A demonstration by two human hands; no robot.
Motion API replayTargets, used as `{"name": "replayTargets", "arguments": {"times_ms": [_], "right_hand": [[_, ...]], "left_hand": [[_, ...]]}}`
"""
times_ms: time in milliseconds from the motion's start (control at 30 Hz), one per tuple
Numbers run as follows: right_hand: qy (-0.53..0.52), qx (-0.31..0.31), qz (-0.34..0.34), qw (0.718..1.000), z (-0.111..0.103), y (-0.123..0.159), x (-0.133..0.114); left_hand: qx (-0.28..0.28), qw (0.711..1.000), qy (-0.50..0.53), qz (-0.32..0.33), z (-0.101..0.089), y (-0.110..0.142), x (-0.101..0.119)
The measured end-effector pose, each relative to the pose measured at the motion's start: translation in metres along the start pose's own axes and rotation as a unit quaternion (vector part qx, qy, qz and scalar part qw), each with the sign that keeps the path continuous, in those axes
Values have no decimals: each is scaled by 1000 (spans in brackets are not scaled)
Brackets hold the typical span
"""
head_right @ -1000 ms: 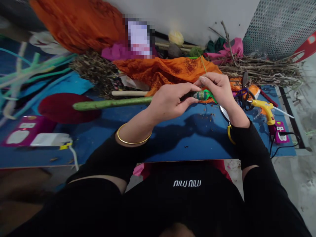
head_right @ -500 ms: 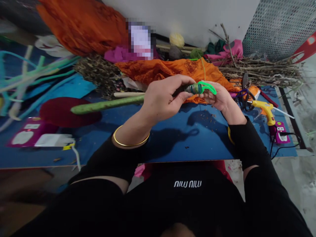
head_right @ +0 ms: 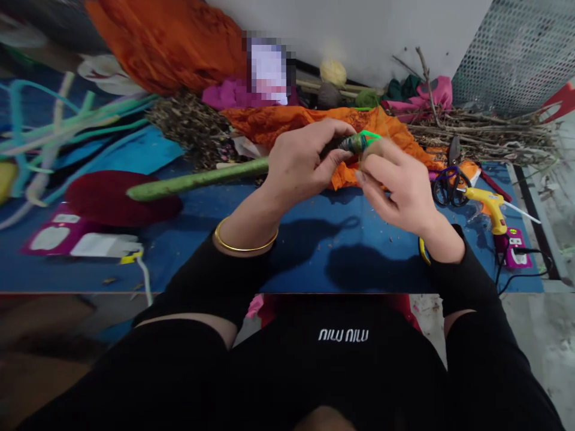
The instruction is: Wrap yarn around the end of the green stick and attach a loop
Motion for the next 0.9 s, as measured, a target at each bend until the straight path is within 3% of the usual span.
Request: {"name": "replayTargets", "arguments": {"times_ms": [100,200,300,467,633,767,900], "right_hand": [[-66,88,2,994,5,3,2],[-126,72,58,988,23,11,18],[-112,61,86,988,34,18,25],[-46,61,-64,995,35,21,6],[63,101,-168,979,34,22,-9],[113,89,-185,972,38,24,-16],[90,62,-150,983,34,22,-14]], "left_hand": [[-20,1000,-10,-7,1,0,1],[-32,999,-15,-5,-1,-1,5],[-23,1000,-15,-4,-2,-2,5],[-17,1000,-20,-16,1,-1,4],[-8,999,-40,-14,0,1,11],[-10,998,-57,-21,5,2,11],[-22,999,-34,-23,13,4,7]]}}
Point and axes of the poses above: each hand's wrist, its own y-axis away from the middle knuckle, its own z-axis out of the palm, x = y × z, the point moved 4 cm from there along -y, towards the middle knuckle, and after that the axes turned 14 degrees about x, right-handed, at the moved point
